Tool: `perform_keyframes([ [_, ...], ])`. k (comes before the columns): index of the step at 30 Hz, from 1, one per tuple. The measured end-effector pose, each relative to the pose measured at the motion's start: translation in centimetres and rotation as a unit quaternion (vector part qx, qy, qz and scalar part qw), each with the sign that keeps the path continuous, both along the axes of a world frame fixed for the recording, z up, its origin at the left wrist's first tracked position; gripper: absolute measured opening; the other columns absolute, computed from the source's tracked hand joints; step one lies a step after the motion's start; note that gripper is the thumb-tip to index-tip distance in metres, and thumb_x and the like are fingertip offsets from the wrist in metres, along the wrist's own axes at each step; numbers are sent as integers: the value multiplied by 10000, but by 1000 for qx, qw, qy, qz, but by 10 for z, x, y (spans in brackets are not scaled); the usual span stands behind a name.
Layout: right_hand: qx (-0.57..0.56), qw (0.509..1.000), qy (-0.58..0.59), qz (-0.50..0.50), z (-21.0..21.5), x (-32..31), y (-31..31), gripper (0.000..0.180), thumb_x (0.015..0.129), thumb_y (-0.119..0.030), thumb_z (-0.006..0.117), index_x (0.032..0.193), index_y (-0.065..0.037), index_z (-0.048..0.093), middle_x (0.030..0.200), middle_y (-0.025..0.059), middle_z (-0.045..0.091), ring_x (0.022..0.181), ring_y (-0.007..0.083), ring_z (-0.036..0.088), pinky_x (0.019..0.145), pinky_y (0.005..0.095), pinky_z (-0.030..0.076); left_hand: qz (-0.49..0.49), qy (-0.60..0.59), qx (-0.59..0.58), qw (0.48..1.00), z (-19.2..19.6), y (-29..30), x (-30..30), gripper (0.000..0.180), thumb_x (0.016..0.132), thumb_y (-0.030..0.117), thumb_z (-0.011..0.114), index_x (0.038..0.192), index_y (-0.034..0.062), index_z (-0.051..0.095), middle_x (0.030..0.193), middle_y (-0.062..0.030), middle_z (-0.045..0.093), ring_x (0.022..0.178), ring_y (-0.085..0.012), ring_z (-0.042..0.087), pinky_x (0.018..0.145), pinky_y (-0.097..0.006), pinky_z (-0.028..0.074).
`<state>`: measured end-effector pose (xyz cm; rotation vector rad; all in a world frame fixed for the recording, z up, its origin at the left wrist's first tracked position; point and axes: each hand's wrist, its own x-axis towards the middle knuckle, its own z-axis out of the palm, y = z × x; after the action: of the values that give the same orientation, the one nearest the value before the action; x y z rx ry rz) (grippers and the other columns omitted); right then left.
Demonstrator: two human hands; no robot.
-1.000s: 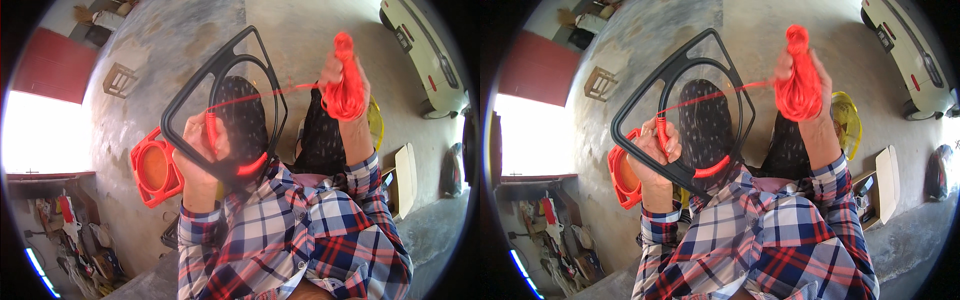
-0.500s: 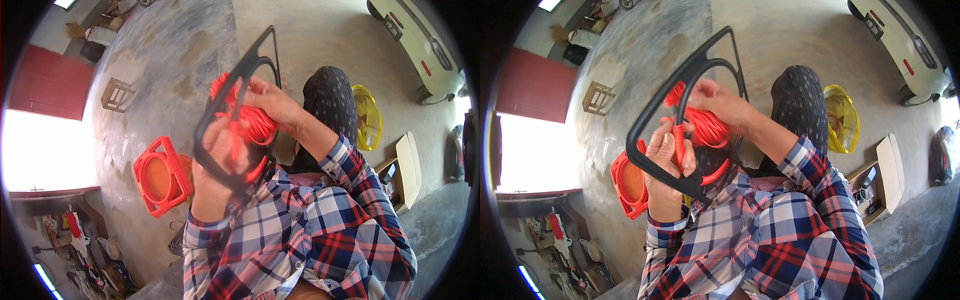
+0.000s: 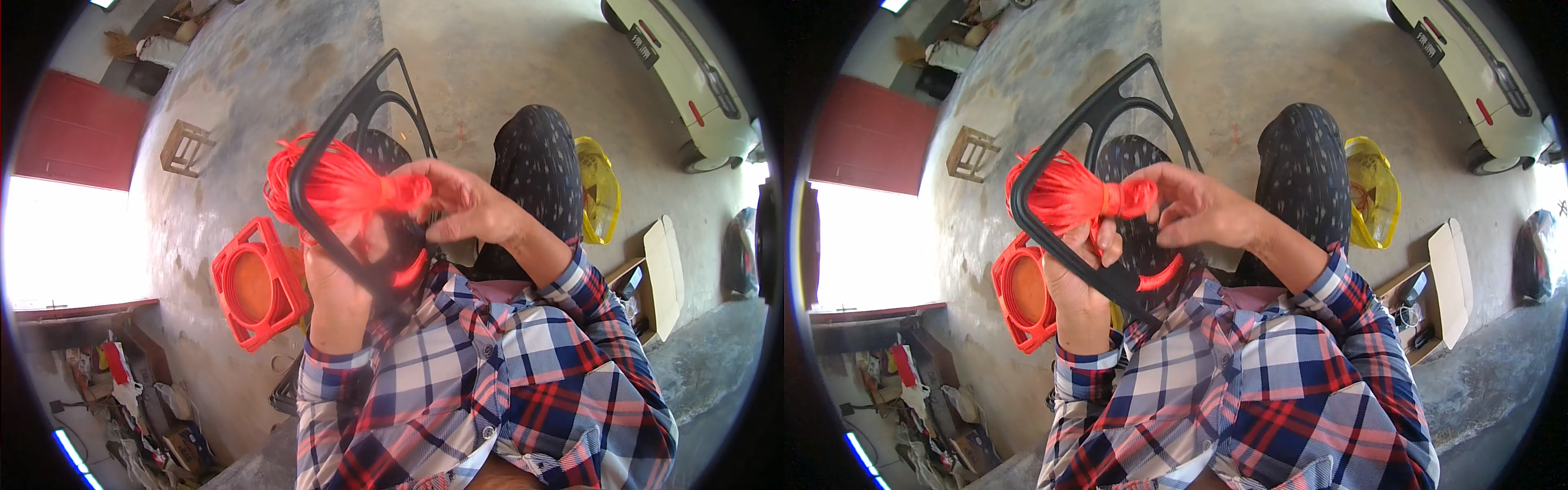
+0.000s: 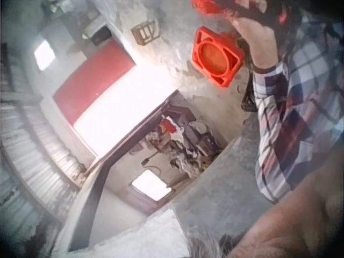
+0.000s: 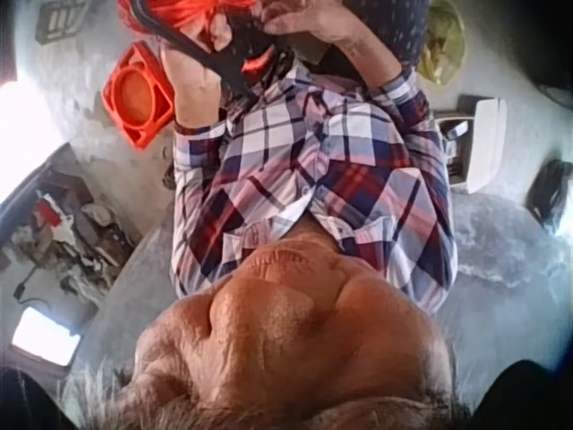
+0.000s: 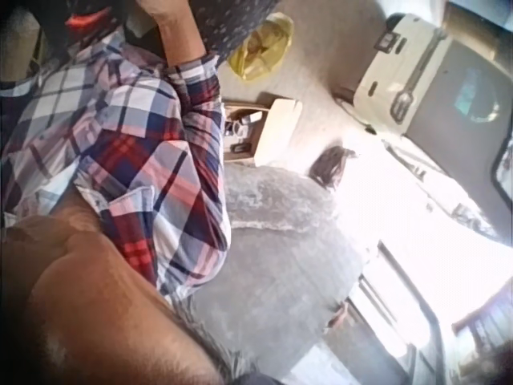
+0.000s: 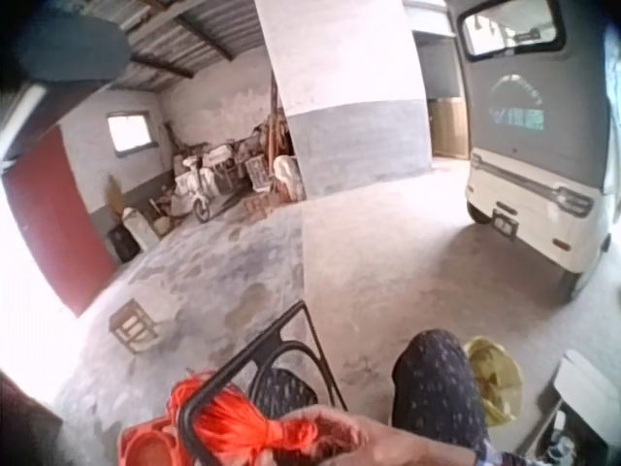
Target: The person winds red cord around a black plastic frame by hand, wrapping it repeatedly to cover the frame.
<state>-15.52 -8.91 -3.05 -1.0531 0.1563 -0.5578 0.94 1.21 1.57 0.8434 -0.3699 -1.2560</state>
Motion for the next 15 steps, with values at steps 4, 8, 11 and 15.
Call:
perform_keyframes([
  [4,53,993,-51,-92,10,12,16,593,774,-18,721,1313,-60,476,1225,45,564,1097,125,551,880,275,463,-24,-26,52,998,-11,0,9,327,817,57,603,1138,10,560,987,-100,616,609,-168,492,459,-238,356],
  [8,64,958,-182,-213,28,4,2,405,901,-210,618,1260,-59,509,1192,83,597,1126,187,560,935,337,460,2,16,-2,1000,-1,-1,-1,398,815,48,594,1209,10,549,1020,-115,610,627,-155,486,459,-237,356],
  [11,197,918,-252,-236,35,-26,-34,446,986,-417,423,1220,-51,526,1175,101,607,1083,239,581,927,409,468,-78,9,-64,995,2,-3,13,518,835,45,598,1342,21,490,1036,-145,606,610,-132,492,450,-219,351],
  [15,180,937,-277,-116,10,-48,-51,361,964,-354,530,1138,-40,573,996,81,659,866,200,654,811,358,532,-14,-25,-35,999,-9,4,25,388,913,88,580,1287,6,523,994,-145,606,614,-126,496,429,-208,356],
])
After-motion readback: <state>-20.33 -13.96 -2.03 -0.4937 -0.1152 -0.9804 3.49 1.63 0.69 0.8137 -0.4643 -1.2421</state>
